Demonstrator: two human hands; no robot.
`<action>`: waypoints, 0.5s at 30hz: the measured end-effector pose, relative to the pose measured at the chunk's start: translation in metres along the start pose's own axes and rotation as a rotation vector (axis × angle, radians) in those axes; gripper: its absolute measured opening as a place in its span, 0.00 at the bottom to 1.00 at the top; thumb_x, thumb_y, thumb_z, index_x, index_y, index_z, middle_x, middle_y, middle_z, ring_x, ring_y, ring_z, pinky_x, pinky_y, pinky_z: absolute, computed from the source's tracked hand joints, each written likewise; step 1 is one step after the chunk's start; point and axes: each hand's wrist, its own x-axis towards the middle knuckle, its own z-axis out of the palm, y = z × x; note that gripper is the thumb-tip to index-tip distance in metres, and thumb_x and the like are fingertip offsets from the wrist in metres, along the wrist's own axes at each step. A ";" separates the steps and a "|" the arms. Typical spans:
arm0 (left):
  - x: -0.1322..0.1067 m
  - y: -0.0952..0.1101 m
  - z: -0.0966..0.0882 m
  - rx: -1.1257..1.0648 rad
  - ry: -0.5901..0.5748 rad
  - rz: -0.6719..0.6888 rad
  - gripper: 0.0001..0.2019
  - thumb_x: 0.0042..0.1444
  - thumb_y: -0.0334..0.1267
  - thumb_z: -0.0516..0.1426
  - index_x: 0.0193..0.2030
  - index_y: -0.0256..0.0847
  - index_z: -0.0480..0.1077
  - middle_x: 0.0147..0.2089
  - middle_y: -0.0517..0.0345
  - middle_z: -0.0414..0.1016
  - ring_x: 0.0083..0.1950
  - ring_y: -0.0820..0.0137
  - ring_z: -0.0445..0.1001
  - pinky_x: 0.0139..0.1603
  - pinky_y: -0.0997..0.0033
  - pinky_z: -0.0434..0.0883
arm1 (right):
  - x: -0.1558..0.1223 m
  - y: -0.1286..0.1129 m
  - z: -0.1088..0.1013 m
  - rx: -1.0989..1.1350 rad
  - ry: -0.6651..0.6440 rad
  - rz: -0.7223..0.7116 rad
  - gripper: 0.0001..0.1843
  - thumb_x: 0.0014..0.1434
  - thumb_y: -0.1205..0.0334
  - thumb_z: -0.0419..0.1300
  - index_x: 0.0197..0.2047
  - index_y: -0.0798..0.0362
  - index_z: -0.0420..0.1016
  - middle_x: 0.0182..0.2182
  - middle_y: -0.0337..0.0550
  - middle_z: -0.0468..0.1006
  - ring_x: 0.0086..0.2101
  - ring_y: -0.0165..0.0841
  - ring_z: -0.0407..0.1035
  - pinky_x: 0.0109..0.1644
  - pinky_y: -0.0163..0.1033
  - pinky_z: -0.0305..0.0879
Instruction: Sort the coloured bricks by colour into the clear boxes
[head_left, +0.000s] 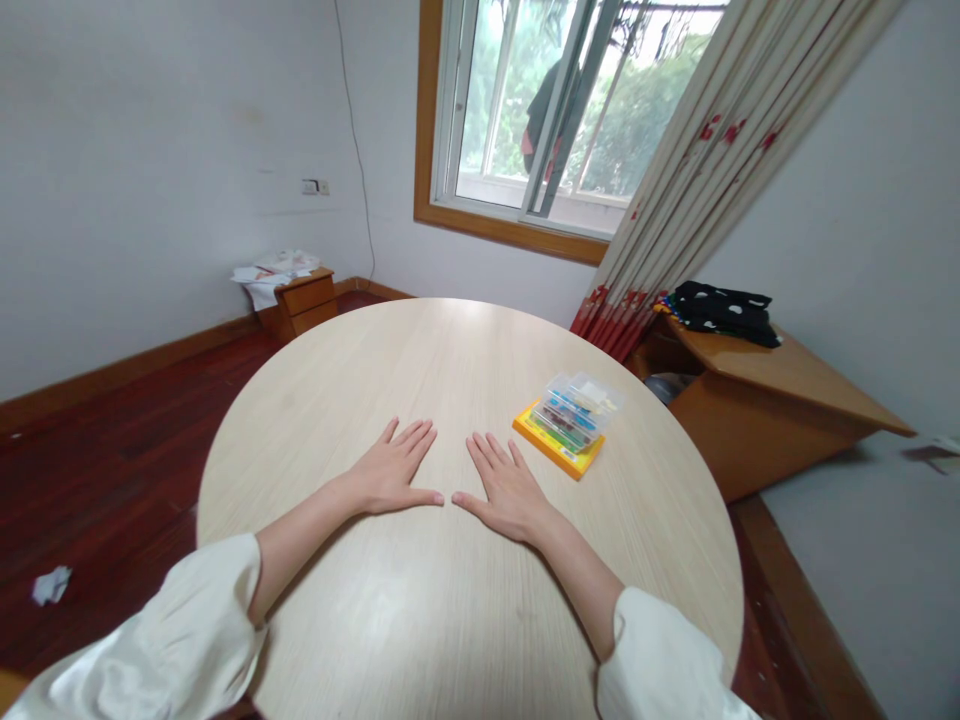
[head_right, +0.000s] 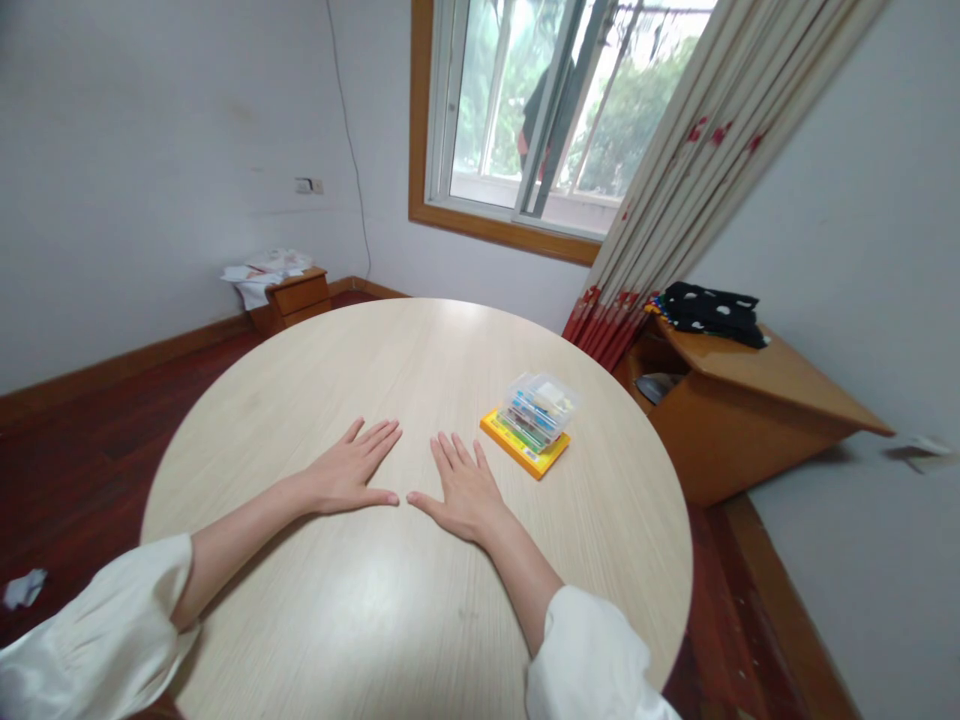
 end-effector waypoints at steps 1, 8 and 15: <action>0.000 0.000 0.001 0.002 0.007 0.002 0.51 0.49 0.71 0.40 0.68 0.28 0.43 0.69 0.36 0.41 0.70 0.55 0.42 0.67 0.51 0.34 | 0.000 0.000 0.000 0.003 0.000 0.001 0.47 0.57 0.34 0.38 0.68 0.60 0.41 0.67 0.49 0.41 0.66 0.42 0.34 0.67 0.53 0.29; 0.000 -0.002 0.005 -0.113 0.071 0.023 0.49 0.49 0.69 0.45 0.67 0.31 0.46 0.69 0.36 0.44 0.70 0.54 0.44 0.67 0.49 0.34 | 0.000 0.003 0.000 0.039 0.011 -0.015 0.46 0.57 0.34 0.41 0.68 0.58 0.41 0.67 0.50 0.42 0.66 0.42 0.35 0.67 0.54 0.29; 0.008 -0.020 -0.002 -0.740 0.567 -0.336 0.25 0.58 0.52 0.42 0.42 0.33 0.70 0.44 0.45 0.75 0.46 0.64 0.72 0.48 0.65 0.66 | 0.004 0.013 0.000 0.209 0.394 -0.085 0.25 0.64 0.52 0.45 0.57 0.57 0.65 0.58 0.53 0.66 0.58 0.39 0.58 0.61 0.50 0.53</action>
